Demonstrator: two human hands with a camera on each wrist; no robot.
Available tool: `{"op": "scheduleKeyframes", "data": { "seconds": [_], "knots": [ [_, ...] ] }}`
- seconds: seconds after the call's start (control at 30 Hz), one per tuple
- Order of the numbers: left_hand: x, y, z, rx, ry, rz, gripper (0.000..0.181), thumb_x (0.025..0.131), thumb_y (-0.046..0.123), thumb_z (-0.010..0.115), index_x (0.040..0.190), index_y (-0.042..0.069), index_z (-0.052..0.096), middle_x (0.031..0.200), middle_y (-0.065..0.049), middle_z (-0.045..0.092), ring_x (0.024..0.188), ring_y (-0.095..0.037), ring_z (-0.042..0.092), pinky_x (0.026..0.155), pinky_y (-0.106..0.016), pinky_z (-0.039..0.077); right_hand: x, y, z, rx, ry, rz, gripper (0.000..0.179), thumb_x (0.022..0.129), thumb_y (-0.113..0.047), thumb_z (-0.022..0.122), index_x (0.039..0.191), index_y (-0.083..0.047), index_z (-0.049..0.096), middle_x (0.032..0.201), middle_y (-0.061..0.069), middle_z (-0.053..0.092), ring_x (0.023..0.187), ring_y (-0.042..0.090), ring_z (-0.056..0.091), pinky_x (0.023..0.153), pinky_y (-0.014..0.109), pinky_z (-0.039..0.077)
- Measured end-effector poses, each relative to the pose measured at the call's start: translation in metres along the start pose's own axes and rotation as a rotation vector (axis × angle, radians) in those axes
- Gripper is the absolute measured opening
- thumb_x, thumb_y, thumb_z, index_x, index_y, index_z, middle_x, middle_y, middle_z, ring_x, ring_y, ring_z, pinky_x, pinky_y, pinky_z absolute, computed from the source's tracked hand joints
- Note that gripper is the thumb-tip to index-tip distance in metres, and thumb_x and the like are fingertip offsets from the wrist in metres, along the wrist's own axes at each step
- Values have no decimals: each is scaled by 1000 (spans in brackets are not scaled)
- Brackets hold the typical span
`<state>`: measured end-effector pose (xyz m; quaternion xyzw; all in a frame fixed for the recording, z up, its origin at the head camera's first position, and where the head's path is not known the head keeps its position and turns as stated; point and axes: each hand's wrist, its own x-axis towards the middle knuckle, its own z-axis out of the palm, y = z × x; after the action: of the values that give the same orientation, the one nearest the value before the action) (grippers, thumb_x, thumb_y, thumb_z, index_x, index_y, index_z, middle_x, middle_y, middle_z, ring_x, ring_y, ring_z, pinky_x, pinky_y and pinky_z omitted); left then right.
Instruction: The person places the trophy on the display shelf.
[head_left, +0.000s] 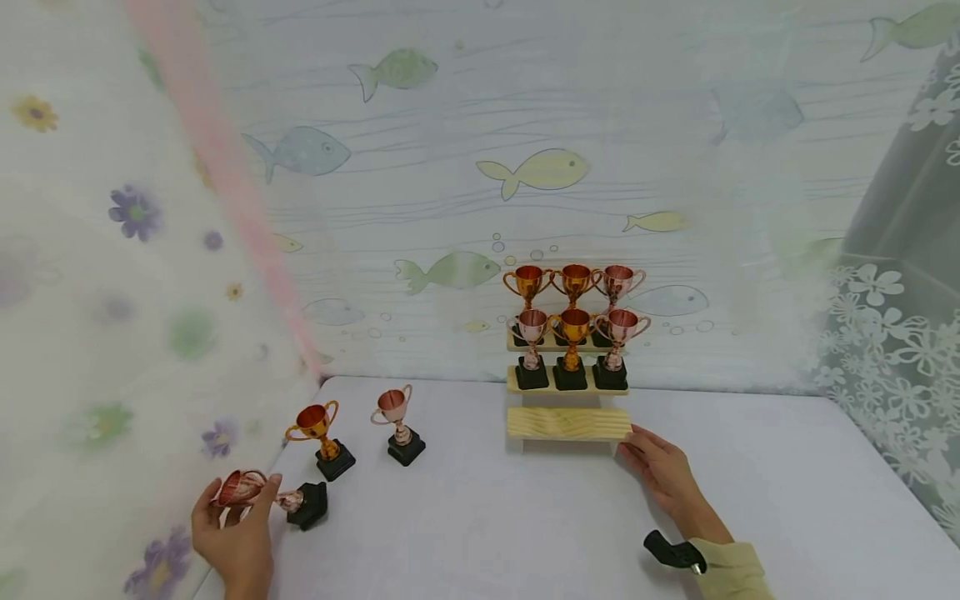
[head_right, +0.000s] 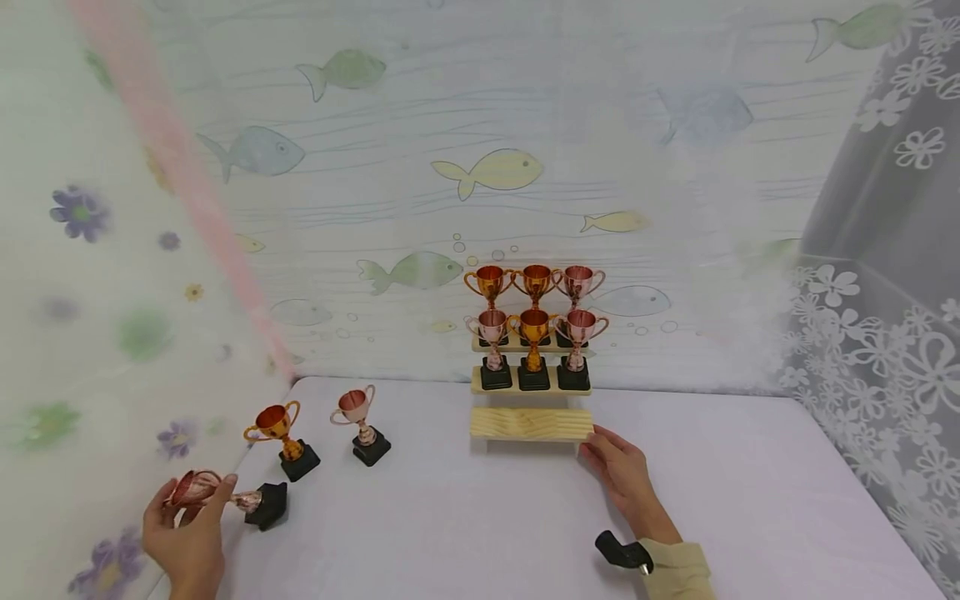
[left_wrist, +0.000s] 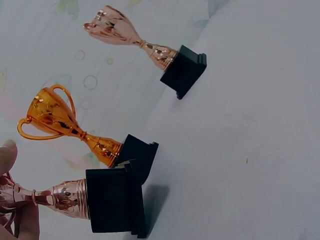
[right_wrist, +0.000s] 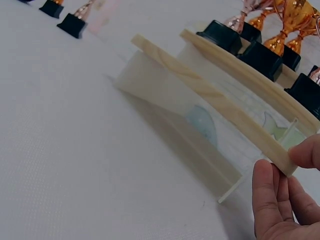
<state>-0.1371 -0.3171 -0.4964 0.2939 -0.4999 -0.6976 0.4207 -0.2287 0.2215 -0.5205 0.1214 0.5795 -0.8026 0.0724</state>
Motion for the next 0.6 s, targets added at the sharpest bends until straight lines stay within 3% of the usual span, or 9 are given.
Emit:
{"op": "scheduleKeyframes", "data": {
  "seconds": [0.1,0.3,0.6],
  "knots": [
    [-4,0,2,42,-27,66,73,70,-10,88,134,6,57,113,4,54,97,-6,59,68,-6,54,0,0,0,6,1,-1,62,106,-10,52,155,12,22,105,-10,63,96,-3,65,98,20,54],
    [-6,-2,1,198,-97,121,68,73,-5,88,133,3,56,108,11,58,94,-1,60,69,-5,53,2,0,-1,19,5,-2,64,105,-10,55,155,13,22,102,-11,63,94,-2,66,96,19,55],
    [-14,1,0,269,-204,168,68,71,-3,90,131,-1,58,96,19,64,83,8,64,70,-3,52,1,1,-1,-12,-5,4,63,105,-11,54,156,10,23,109,-8,62,96,-2,65,98,20,54]
  ]
}}
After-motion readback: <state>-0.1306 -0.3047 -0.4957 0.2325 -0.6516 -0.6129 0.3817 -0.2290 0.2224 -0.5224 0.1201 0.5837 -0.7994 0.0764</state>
